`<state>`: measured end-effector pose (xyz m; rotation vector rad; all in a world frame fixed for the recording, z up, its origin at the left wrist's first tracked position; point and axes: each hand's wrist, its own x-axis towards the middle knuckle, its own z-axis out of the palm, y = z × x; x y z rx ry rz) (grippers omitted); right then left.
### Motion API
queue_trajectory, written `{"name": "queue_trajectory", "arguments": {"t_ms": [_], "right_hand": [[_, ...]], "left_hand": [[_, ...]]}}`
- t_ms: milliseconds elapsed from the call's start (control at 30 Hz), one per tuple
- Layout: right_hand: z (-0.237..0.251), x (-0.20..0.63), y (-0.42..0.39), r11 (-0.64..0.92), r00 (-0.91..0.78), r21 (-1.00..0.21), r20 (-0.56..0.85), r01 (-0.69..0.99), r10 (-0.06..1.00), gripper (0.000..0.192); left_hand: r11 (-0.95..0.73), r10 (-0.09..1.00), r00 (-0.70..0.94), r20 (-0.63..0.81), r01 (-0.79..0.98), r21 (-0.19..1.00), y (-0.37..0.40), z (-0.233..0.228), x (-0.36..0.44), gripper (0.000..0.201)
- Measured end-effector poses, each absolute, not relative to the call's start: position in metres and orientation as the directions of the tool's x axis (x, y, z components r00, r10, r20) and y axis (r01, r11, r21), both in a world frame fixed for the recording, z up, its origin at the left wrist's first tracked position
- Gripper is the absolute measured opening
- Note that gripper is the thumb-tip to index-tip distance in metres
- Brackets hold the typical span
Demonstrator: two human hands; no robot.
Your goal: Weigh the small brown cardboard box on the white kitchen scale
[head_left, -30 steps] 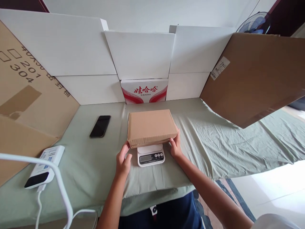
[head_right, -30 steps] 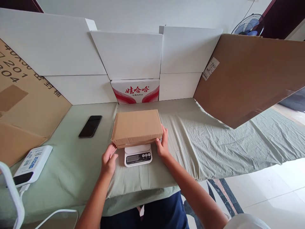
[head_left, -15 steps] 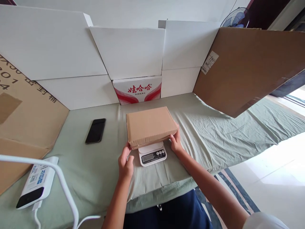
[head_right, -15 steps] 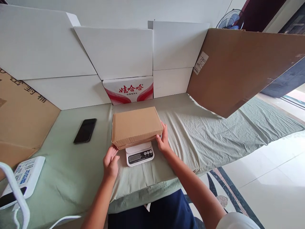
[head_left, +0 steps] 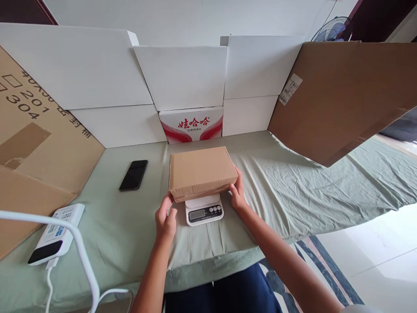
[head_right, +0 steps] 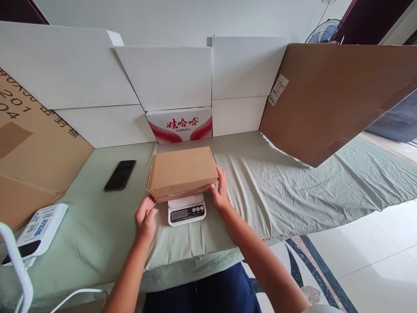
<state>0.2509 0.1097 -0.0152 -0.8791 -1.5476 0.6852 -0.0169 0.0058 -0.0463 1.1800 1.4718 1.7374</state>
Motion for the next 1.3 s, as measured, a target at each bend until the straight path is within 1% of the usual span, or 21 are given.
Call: {"name": "queue_trajectory", "arguments": {"t_ms": [100,200,467,733,867,967,1067,1167,1300], "right_hand": [[-0.013,0.251,0.11,0.541,-0.048,-0.829,0.54,0.146,0.84,0.075],[-0.013,0.252,0.111,0.537,-0.043,-0.831,0.537,0.145,0.842,0.077],[-0.014,0.253,0.111,0.553,-0.098,-0.824,0.544,0.123,0.833,0.079],[-0.01,0.253,0.109,0.57,-0.129,-0.813,0.556,0.118,0.821,0.08],[0.0,0.255,0.106,0.567,-0.129,-0.82,0.556,0.079,0.821,0.077],[0.021,0.252,0.116,0.571,-0.135,-0.82,0.563,0.028,0.815,0.077],[0.039,0.242,0.143,0.579,-0.124,-0.815,0.576,-0.009,0.808,0.082],[0.036,0.228,0.172,0.563,-0.114,-0.825,0.565,-0.051,0.817,0.083],[0.01,0.215,0.191,0.494,-0.091,-0.867,0.498,-0.07,0.862,0.08]], "left_hand": [[-0.279,0.829,-0.479,0.288,0.092,0.956,0.009,-0.045,-0.016,0.062],[-0.298,0.812,-0.509,0.285,0.058,0.953,0.011,-0.043,-0.015,0.063],[-0.258,0.851,-0.458,0.256,0.06,0.964,0.011,-0.042,-0.017,0.059],[-0.261,0.846,-0.467,0.257,0.057,0.964,0.009,-0.039,-0.014,0.055],[-0.237,0.84,-0.476,0.261,0.112,0.965,0.009,-0.022,-0.017,0.048],[-0.284,0.841,-0.445,0.306,0.118,0.952,0.029,0.006,-0.024,0.049],[-0.319,0.862,-0.386,0.329,0.092,0.943,0.069,0.026,-0.03,0.053],[-0.296,0.871,-0.402,0.284,0.033,0.955,0.107,0.019,-0.03,0.053],[-0.202,0.866,-0.47,0.174,-0.01,0.979,0.13,-0.009,-0.029,0.051]]}}
